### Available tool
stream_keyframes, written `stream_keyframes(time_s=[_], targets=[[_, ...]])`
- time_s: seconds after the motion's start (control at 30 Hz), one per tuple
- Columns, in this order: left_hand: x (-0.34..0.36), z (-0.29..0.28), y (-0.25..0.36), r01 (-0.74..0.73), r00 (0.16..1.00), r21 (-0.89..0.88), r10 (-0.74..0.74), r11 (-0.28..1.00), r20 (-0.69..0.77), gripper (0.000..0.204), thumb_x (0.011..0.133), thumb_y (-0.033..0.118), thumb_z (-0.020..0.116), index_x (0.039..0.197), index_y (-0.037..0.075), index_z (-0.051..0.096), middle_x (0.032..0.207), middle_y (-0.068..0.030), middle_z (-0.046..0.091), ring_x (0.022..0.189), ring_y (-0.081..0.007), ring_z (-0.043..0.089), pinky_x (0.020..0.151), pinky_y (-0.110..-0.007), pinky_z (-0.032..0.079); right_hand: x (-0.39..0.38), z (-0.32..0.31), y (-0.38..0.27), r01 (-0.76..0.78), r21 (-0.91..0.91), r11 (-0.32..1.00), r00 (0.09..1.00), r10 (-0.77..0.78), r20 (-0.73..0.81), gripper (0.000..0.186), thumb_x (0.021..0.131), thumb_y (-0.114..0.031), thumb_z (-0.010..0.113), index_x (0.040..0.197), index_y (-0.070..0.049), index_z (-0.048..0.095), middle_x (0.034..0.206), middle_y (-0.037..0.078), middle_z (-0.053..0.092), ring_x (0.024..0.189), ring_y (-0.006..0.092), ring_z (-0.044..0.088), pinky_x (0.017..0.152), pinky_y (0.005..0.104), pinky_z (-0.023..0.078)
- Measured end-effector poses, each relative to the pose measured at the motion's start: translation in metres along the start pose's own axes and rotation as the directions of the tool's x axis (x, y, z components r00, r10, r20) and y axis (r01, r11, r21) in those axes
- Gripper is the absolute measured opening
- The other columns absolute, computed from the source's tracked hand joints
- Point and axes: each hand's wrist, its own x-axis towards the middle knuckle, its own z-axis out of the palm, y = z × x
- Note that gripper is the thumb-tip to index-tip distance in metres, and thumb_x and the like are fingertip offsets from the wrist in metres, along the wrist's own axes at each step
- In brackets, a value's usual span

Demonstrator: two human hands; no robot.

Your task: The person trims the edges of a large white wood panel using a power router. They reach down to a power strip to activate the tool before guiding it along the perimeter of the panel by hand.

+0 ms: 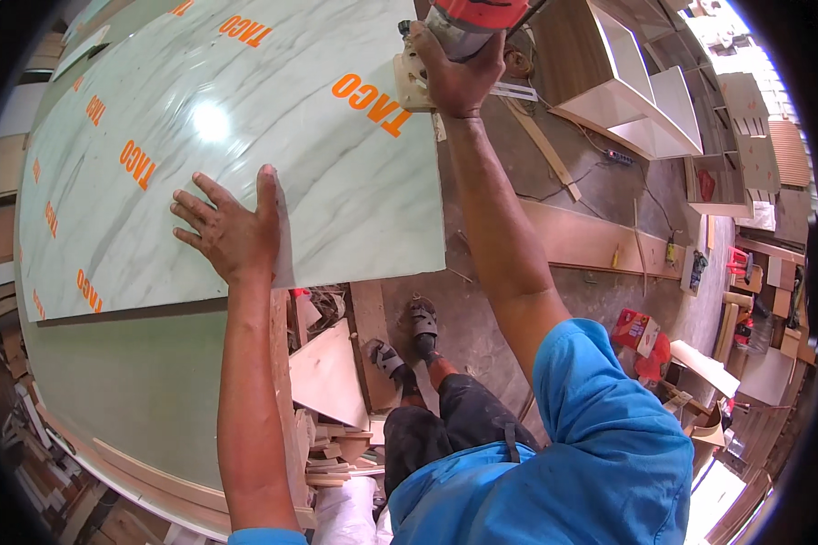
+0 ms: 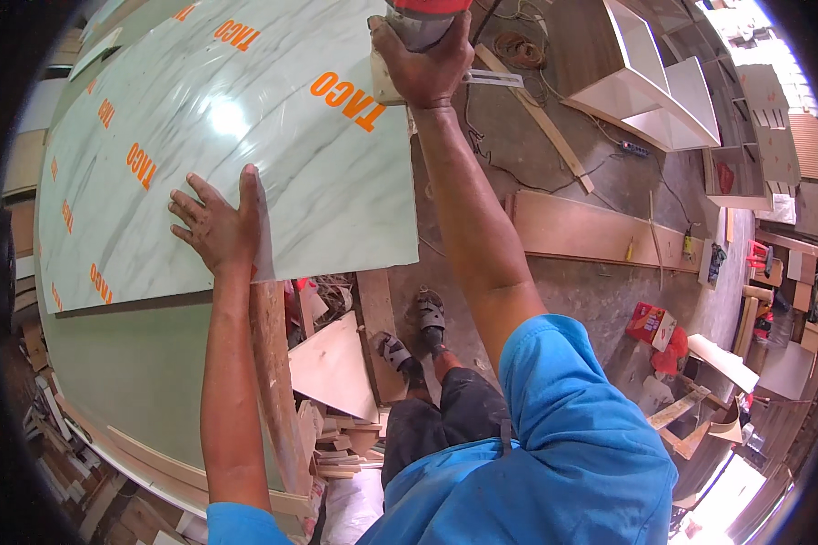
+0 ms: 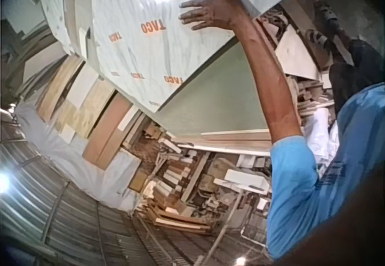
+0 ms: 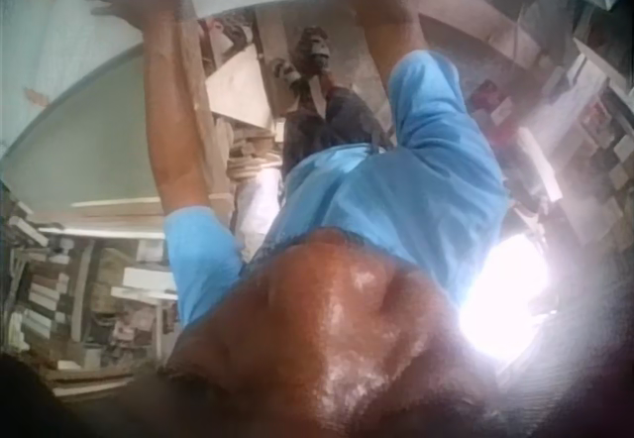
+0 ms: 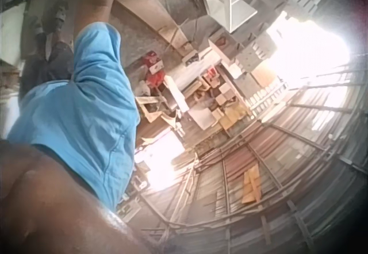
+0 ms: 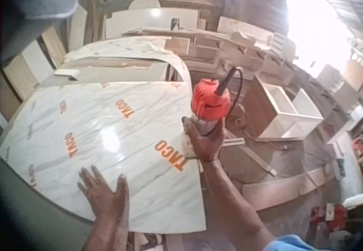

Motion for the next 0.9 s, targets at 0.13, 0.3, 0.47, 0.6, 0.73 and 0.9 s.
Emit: stream_keyframes(time_s=[0.13,0.3,0.47,0.6,0.73,0.9], targets=[[0.001,-0.003,0.006,0.020,0.998,0.003,-0.020,1.000,0.051,0.114,0.089,0.084,0.031,0.156,-0.007,0.017,0.157,-0.0413,0.014,0.151,-0.0503,0.009,0.121,-0.060,0.005,0.010,0.002,0.015,0.025,-0.063,0.998,0.999,-0.027,-0.022,0.062,0.068,-0.019,0.092,0.116,-0.001,0.057,0.096,0.009,0.072,0.081,0.0159,0.069,0.075,0.0314,0.056],[0.000,-0.002,0.001,0.014,1.000,0.042,-0.015,0.999,0.011,0.109,0.091,0.081,0.035,0.156,-0.006,0.020,0.156,-0.0411,0.017,0.150,-0.0511,0.013,0.120,-0.061,0.009,0.021,0.014,0.003,-0.021,-0.071,0.997,0.999,0.018,-0.044,0.066,0.067,-0.027,0.090,0.121,-0.005,0.057,0.095,0.014,0.072,0.084,0.0263,0.072,0.074,0.0383,0.057],[-0.001,-0.003,0.002,0.010,1.000,0.056,-0.010,0.998,0.007,0.108,0.091,0.080,0.036,0.156,-0.005,0.021,0.157,-0.0402,0.017,0.150,-0.0506,0.013,0.121,-0.060,0.009,0.031,0.016,0.016,-0.027,-0.111,0.993,0.998,0.021,-0.052,0.073,0.068,-0.030,0.085,0.131,-0.007,0.056,0.093,0.018,0.071,0.086,0.0366,0.071,0.073,0.0444,0.057],[-0.003,-0.005,0.008,0.008,0.999,0.056,-0.011,0.998,0.050,0.109,0.091,0.079,0.037,0.156,-0.007,0.017,0.157,-0.0407,0.015,0.150,-0.0509,0.012,0.121,-0.059,0.008,0.038,0.013,0.036,-0.054,-0.196,0.979,0.998,0.057,0.010,0.075,0.062,-0.034,0.093,0.121,-0.006,0.055,0.097,0.013,0.072,0.085,0.0262,0.072,0.075,0.0391,0.058],[-0.001,-0.011,0.011,-0.001,0.999,0.049,-0.001,0.999,0.034,0.105,0.093,0.075,0.042,0.155,-0.006,0.018,0.157,-0.0411,0.015,0.149,-0.0522,0.013,0.121,-0.061,0.009,0.042,0.015,0.039,-0.062,-0.286,0.956,0.998,0.058,-0.022,0.072,0.064,-0.039,0.092,0.118,-0.007,0.057,0.097,0.015,0.074,0.088,0.0298,0.074,0.078,0.0414,0.058],[0.001,-0.020,0.000,0.009,1.000,0.060,-0.010,0.998,0.016,0.101,0.094,0.071,0.044,0.154,-0.007,0.018,0.156,-0.0411,0.018,0.149,-0.0528,0.014,0.119,-0.063,0.009,0.037,0.029,0.013,-0.198,-0.117,0.973,0.980,0.199,-0.004,0.073,0.064,-0.042,0.091,0.122,-0.012,0.057,0.106,0.015,0.070,0.096,0.0346,0.070,0.081,0.0434,0.056]])
